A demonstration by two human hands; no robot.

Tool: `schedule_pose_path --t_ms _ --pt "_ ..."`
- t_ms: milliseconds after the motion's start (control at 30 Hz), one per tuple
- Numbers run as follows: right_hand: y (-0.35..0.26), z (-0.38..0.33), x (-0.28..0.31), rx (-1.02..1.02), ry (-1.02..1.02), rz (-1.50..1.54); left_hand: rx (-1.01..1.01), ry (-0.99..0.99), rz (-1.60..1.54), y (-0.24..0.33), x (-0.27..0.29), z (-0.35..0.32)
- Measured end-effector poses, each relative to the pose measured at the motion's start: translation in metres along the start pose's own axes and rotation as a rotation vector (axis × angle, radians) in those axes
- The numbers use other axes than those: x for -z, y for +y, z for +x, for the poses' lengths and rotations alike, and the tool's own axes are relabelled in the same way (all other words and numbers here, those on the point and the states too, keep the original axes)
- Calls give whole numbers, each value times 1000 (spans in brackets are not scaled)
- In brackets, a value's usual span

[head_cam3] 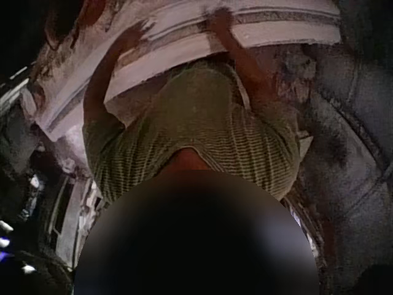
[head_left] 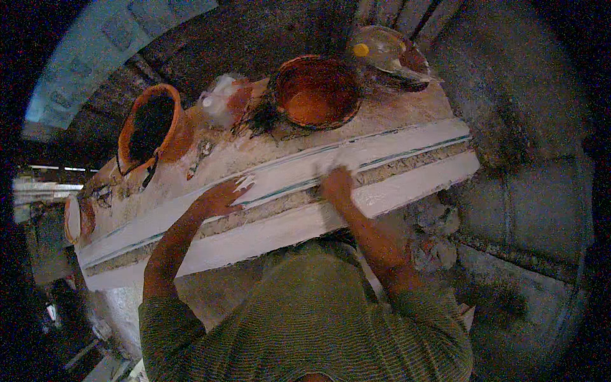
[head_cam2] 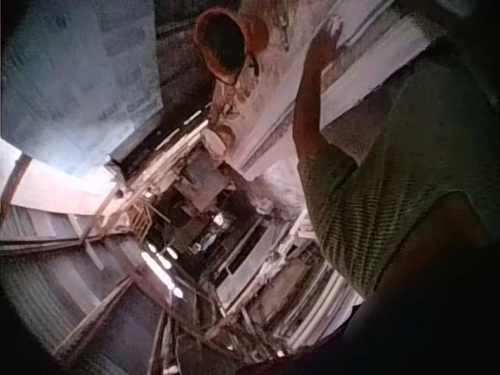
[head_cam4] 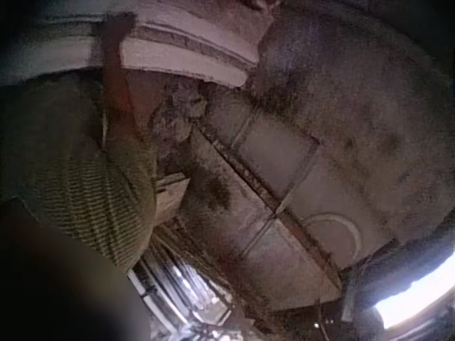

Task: The person applies a white paste to a long rectangular board using a cloth, repeatedly rubbing and smoothing the surface. The person occasionally picks up a bucket containing the paste and continues applying it to the board.

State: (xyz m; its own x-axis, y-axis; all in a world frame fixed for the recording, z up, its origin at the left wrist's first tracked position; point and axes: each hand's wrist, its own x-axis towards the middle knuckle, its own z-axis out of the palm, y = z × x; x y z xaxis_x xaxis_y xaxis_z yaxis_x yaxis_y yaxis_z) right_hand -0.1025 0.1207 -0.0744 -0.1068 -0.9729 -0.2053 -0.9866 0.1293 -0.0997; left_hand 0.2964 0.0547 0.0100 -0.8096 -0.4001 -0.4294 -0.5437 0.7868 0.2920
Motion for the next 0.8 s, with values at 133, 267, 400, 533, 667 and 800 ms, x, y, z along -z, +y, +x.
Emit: schedule_pose_path --t_ms 133,267,400,533,667,800 --pt "-83 -23 11 129 -156 331 -142 114 -32 4 1 47" --pt "-70 9 34 190 -166 281 -222 144 -116 16 8 113" --pt "5 75 20 -264 -129 412 -161 71 -188 41 25 165" --pt "194 127 -9 -179 42 -56 -222 117 -241 71 47 210" --pt "409 164 10 -346 167 -74 -177 40 -182 100 61 261" --pt "546 153 46 -411 358 141 -139 60 -130 148 83 330"
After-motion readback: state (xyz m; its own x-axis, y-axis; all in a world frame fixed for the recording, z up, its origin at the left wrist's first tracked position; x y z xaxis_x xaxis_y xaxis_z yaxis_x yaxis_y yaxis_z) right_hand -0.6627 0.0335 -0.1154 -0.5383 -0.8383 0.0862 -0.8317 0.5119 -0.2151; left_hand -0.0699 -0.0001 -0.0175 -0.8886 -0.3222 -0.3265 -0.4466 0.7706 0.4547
